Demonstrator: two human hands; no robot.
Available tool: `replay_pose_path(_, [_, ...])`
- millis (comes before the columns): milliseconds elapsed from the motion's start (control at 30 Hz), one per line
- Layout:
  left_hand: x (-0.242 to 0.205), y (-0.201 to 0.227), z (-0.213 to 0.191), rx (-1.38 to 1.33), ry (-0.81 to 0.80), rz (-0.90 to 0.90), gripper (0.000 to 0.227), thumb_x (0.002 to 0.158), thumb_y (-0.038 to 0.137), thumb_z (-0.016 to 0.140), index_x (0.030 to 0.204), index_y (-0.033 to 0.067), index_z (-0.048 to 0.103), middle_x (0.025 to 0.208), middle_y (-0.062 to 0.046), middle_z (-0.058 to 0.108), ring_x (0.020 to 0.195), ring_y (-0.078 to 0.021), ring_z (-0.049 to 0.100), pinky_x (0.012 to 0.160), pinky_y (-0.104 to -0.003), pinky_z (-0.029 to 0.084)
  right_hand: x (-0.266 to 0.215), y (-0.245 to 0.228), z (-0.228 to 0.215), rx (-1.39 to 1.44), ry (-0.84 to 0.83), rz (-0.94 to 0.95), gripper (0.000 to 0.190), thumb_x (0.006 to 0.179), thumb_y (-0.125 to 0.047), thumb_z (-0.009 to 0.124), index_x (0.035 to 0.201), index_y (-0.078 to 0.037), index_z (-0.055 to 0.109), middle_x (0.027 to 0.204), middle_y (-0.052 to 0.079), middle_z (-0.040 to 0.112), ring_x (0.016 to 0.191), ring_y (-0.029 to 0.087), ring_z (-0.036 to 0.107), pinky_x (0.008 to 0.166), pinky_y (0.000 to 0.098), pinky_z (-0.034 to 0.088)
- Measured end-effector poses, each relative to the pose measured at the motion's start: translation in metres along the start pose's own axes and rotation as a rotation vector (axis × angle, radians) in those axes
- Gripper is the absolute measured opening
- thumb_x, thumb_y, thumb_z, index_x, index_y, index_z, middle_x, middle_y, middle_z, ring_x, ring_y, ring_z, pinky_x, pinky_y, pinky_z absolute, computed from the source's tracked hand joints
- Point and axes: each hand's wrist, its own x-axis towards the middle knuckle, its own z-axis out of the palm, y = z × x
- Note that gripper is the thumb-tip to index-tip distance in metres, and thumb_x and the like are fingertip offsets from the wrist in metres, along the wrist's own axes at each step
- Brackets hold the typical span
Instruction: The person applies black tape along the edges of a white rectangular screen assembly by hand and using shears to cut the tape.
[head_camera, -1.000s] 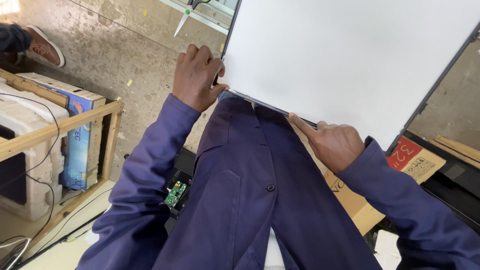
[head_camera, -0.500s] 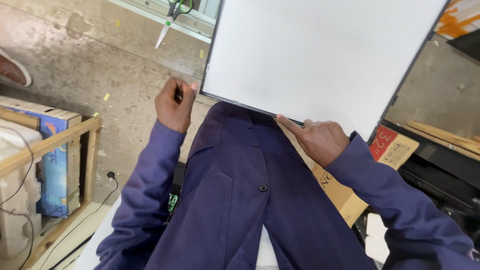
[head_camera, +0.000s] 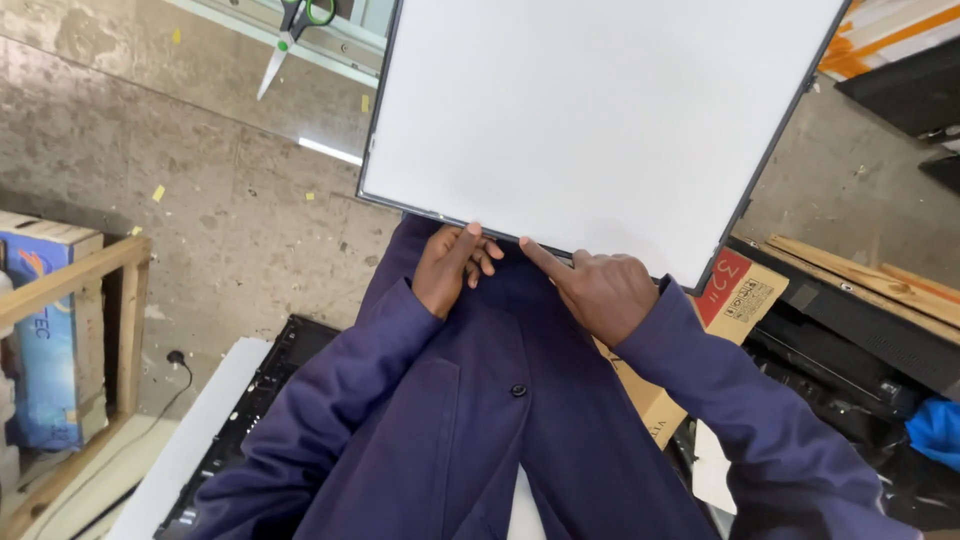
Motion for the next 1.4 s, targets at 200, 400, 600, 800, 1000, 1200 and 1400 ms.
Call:
replay_pose_path(200, [0.003, 0.002, 0.023, -0.035, 0.171, 0.126, 0.033, 0.104, 0.017, 0.043, 0.088, -0.0078, 0.057, 0.069, -0.022, 0.065, 0.052, -0.0212, 0.067, 0.032, -0.019, 0.045, -0.010, 0.015, -0.009, 0.017, -0.018, -0.002, 0.057, 0.094, -0.034, 0.044, 0.150, -0.038, 0.037, 0.062, 0.000, 0.059, 0.050, 0.020, 0.065, 0.048, 0.0349, 0.052])
replay_pose_path(400, [0.008, -0.017, 0.028, -0.064, 0.277, 0.261, 0.032, 0.102, 0.020, 0.051, 0.086, -0.0070, 0.056, 0.066, -0.023, 0.064, 0.050, -0.0242, 0.066, 0.030, -0.022, 0.045, -0.036, 0.043, -0.009, -0.020, -0.038, -0.042, 0.056, 0.095, -0.039, 0.043, 0.150, -0.042, 0.037, 0.059, 0.000, 0.061, 0.048, 0.019, 0.065, 0.045, 0.0320, 0.049])
replay_pose_path(600, [0.006, -0.016, 0.033, -0.071, 0.315, 0.302, 0.031, 0.102, 0.018, 0.051, 0.084, -0.0063, 0.056, 0.063, -0.023, 0.063, 0.048, -0.0234, 0.066, 0.029, -0.021, 0.045, -0.054, 0.059, -0.023, -0.042, -0.026, -0.058, 0.059, 0.092, -0.040, 0.048, 0.150, -0.043, 0.038, 0.059, 0.001, 0.063, 0.050, 0.020, 0.067, 0.047, 0.0321, 0.051])
replay_pose_path(800, [0.006, -0.016, 0.031, -0.030, 0.281, 0.299, 0.033, 0.103, 0.018, 0.049, 0.085, -0.0092, 0.055, 0.065, -0.025, 0.063, 0.050, -0.0260, 0.066, 0.030, -0.024, 0.046, -0.066, 0.071, -0.030, -0.058, -0.108, -0.053, 0.058, 0.093, -0.040, 0.044, 0.151, -0.044, 0.035, 0.058, 0.000, 0.063, 0.050, 0.020, 0.068, 0.048, 0.0325, 0.052])
replay_pose_path(1000, [0.005, -0.015, 0.033, -0.042, 0.302, 0.303, 0.032, 0.102, 0.017, 0.050, 0.084, -0.0086, 0.057, 0.064, -0.024, 0.063, 0.049, -0.0247, 0.066, 0.031, -0.023, 0.047, -0.072, 0.080, -0.019, -0.089, -0.207, -0.044, 0.059, 0.095, -0.042, 0.041, 0.153, -0.046, 0.029, 0.061, 0.000, 0.065, 0.055, 0.021, 0.070, 0.050, 0.0339, 0.053])
replay_pose_path(1200, [0.006, -0.018, 0.030, -0.019, 0.284, 0.312, 0.033, 0.103, 0.017, 0.050, 0.084, -0.0095, 0.057, 0.066, -0.026, 0.063, 0.051, -0.0263, 0.067, 0.031, -0.024, 0.048, -0.072, 0.082, -0.023, -0.098, -0.218, -0.053, 0.059, 0.095, -0.042, 0.039, 0.153, -0.046, 0.028, 0.061, 0.000, 0.065, 0.055, 0.021, 0.070, 0.051, 0.0337, 0.054])
replay_pose_path(1400, [0.005, -0.016, 0.032, -0.040, 0.287, 0.306, 0.033, 0.102, 0.017, 0.050, 0.083, -0.0085, 0.057, 0.065, -0.025, 0.063, 0.050, -0.0249, 0.066, 0.031, -0.023, 0.047, -0.073, 0.084, -0.022, -0.083, -0.209, -0.063, 0.058, 0.096, -0.042, 0.037, 0.153, -0.046, 0.029, 0.062, 0.001, 0.065, 0.056, 0.023, 0.071, 0.052, 0.0352, 0.055])
